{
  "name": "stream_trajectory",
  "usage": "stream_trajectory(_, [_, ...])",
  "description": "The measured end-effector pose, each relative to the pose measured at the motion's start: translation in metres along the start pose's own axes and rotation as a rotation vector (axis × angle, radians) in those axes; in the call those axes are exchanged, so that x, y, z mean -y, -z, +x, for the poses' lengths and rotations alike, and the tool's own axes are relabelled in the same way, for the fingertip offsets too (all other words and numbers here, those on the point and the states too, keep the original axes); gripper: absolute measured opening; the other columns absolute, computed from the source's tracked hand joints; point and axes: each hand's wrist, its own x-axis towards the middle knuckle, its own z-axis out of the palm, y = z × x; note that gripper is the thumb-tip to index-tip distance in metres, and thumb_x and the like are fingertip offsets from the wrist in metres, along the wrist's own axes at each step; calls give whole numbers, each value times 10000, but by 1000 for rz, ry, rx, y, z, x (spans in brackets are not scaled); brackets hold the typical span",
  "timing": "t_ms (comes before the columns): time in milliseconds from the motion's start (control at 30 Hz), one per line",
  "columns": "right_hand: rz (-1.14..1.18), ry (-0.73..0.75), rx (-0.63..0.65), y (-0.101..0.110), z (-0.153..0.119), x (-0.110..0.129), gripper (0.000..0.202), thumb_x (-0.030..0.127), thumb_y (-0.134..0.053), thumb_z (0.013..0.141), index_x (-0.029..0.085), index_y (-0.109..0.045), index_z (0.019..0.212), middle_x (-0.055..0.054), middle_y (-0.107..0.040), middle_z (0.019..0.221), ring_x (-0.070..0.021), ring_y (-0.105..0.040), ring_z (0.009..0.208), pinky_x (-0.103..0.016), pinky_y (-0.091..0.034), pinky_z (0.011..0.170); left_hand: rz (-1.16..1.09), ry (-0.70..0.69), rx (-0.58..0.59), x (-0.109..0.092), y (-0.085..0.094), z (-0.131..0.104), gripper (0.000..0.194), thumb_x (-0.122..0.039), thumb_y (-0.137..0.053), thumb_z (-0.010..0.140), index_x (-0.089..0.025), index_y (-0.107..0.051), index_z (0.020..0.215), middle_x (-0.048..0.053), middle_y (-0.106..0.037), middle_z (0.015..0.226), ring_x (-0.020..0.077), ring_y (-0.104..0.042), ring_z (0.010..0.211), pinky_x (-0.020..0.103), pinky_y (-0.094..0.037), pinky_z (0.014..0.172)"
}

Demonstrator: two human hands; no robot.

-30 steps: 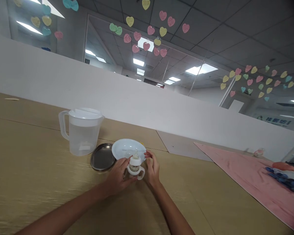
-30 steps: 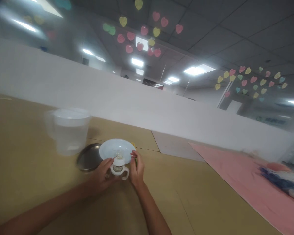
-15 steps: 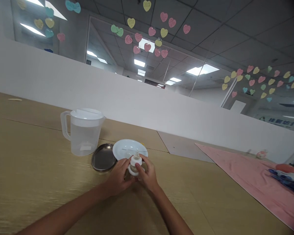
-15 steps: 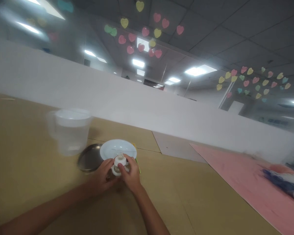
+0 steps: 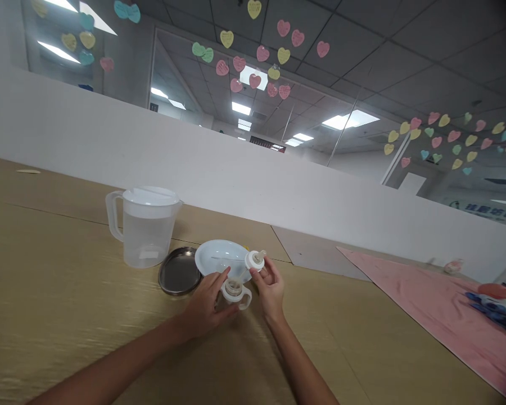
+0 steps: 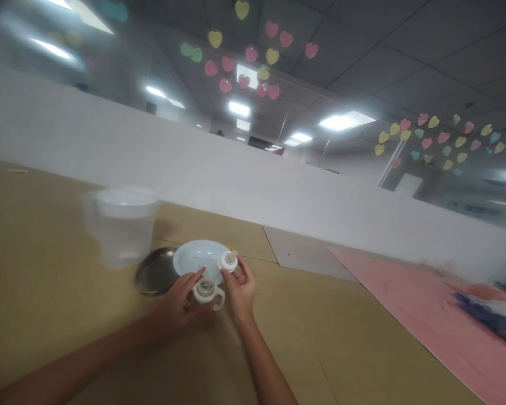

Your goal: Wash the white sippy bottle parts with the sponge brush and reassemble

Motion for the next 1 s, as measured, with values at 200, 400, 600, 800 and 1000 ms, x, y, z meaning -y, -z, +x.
stream_trajectory(200, [80,76,-85,6,10,10,540,297,-768,605,187,-486,1052,-123,-612,1118,-234,-627,972,-434,-467,906,-2,9,8,-1,0,0,764,-493,-563,799,-198,-214,1411,143,-518,1195,274,-499,1081,432,-416,924])
stream_trajectory(400, [61,117,-101,11,17,20,529,306,-754,624,215,-449,1046,-90,-636,1039,-222,-633,958,-444,-457,910,5,20,11,0,-1,-1,753,-485,-566,801,-197,-223,1407,138,-516,1201,270,-491,1088,428,-411,931])
stream_trajectory(600, [-3,245,-280,12,18,21,544,316,-760,609,224,-415,1018,-72,-621,1017,-204,-631,938,-404,-486,869,11,22,19,0,0,-1,739,-481,-563,803,-190,-242,1402,145,-520,1191,275,-495,1078,428,-418,916])
stream_trajectory(800, [-69,297,-328,12,18,20,488,296,-729,635,226,-414,1001,-69,-591,1005,-183,-627,899,-338,-503,804,20,9,22,-2,2,0,719,-474,-565,805,-198,-252,1390,128,-536,1144,263,-505,1050,412,-428,902])
stream_trajectory(1000, [-55,232,-252,10,18,17,501,234,-757,568,227,-411,930,-15,-533,935,-151,-604,868,-301,-491,798,23,1,17,-4,3,1,688,-472,-569,803,-196,-293,1369,122,-544,1141,261,-509,1054,403,-422,910])
